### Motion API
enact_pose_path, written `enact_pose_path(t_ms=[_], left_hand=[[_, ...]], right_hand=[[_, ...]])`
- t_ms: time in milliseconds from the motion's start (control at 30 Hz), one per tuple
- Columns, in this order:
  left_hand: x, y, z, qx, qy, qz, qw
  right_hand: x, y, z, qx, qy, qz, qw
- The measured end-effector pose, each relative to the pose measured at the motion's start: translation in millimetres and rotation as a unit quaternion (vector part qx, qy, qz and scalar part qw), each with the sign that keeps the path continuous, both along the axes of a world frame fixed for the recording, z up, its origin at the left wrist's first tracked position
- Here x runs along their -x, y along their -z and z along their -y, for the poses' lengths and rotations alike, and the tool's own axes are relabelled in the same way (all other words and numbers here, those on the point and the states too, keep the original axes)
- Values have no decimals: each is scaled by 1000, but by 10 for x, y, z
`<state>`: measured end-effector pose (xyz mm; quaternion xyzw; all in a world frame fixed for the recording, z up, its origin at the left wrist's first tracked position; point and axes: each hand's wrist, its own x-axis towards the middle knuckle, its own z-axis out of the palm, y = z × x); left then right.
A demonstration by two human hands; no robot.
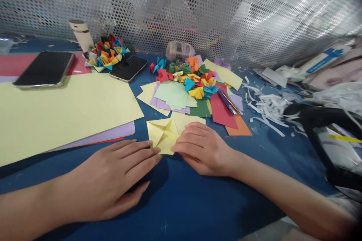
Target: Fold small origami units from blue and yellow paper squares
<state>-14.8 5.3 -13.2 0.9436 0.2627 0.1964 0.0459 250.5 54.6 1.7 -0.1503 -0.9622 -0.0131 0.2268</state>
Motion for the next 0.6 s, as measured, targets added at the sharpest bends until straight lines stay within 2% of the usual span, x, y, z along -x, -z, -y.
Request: enact_pose_path(t_ms=[133, 300, 600], left_hand=[[4, 14, 0, -2, 5, -11, 1000], [-6, -19, 4, 6, 3, -25, 1000], [-50, -61, 32, 19, -20, -45, 999]], right_hand=[[10, -26, 32, 21, -13, 3, 1000], [48, -36, 82, 11, 18, -2, 1000], [121, 35, 96, 51, 91, -1, 995]])
